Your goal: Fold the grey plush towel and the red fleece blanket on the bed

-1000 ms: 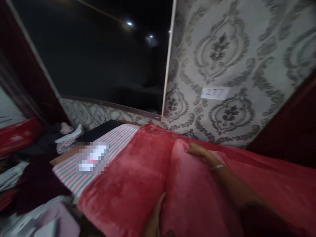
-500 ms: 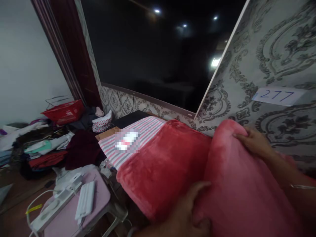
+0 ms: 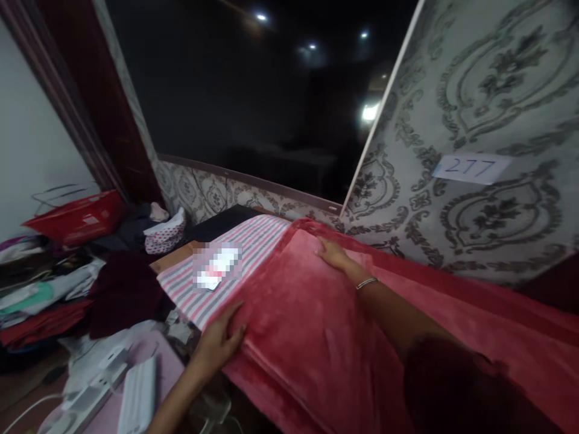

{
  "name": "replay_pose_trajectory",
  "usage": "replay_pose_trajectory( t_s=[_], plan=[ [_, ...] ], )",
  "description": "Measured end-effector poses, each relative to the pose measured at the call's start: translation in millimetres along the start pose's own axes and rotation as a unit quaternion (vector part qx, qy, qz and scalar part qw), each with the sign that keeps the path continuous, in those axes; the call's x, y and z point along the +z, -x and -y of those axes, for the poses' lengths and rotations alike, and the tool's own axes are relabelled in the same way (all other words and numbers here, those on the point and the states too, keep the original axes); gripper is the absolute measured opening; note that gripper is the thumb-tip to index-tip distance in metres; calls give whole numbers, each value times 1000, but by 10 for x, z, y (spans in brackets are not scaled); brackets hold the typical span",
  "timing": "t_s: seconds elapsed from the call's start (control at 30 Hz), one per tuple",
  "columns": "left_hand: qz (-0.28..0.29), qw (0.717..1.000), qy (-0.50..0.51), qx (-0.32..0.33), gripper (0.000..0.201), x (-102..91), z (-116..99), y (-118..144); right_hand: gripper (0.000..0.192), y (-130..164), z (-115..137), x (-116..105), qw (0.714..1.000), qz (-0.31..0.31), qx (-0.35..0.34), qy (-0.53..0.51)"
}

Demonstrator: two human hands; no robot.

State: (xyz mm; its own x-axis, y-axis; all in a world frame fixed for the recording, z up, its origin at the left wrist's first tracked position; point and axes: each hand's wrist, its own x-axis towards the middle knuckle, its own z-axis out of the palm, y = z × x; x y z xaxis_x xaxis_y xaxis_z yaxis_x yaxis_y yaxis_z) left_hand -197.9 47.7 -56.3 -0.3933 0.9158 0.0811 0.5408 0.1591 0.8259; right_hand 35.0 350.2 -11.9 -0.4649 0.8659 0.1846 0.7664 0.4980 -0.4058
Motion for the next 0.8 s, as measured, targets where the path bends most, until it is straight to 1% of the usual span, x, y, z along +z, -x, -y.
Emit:
replay_pose_trajectory(
  t_s=[0.03,0.1,0.17,0.23,0.3,0.4,0.43,0.47,0.5,0.53,0.6,0.63,0.7,0.73,0.8],
  plan=[
    [3,1000,-8,2,62,7,51,-7,54,31,-67,53,1000,1,3,-13],
    [18,1000,-23,8,65,-12,84,-27,53,103,-240,39,999,-11,9,-36],
    [26,998,-53,9,68,-54,71,-59,52,204,-457,-84,997,-33,21,-60],
    [25,995,-93,14,69,-96,45,-96,50,356,-705,-256,993,-65,45,-85],
    [-10,989,-144,36,72,-116,3,-130,46,567,-956,-425,985,-102,82,-110],
    [-102,960,-230,120,73,-45,-162,-141,41,961,-1244,-592,964,-155,147,-158],
    [-117,950,-244,157,69,22,-256,-124,40,1094,-1301,-615,956,-165,166,-180],
    [-115,942,-245,196,64,114,-369,-92,39,1219,-1334,-623,947,-167,183,-205],
    [-95,938,-235,237,58,232,-493,-43,38,1330,-1344,-617,938,-164,197,-233],
    [-62,934,-217,276,52,372,-622,23,38,1423,-1335,-601,929,-156,210,-263],
    [25,921,-176,346,44,691,-856,200,38,1541,-1274,-556,908,-136,231,-321],
    [64,912,-160,371,44,851,-947,303,40,1564,-1233,-532,898,-128,239,-348],
    [113,897,-145,401,51,1130,-1055,509,42,1543,-1154,-487,877,-119,251,-391],
    [126,892,-149,407,57,1236,-1073,600,44,1506,-1121,-467,868,-119,256,-408],
    [144,884,-171,412,70,1377,-1055,736,45,1398,-1069,-429,853,-121,265,-433]
  ],
)
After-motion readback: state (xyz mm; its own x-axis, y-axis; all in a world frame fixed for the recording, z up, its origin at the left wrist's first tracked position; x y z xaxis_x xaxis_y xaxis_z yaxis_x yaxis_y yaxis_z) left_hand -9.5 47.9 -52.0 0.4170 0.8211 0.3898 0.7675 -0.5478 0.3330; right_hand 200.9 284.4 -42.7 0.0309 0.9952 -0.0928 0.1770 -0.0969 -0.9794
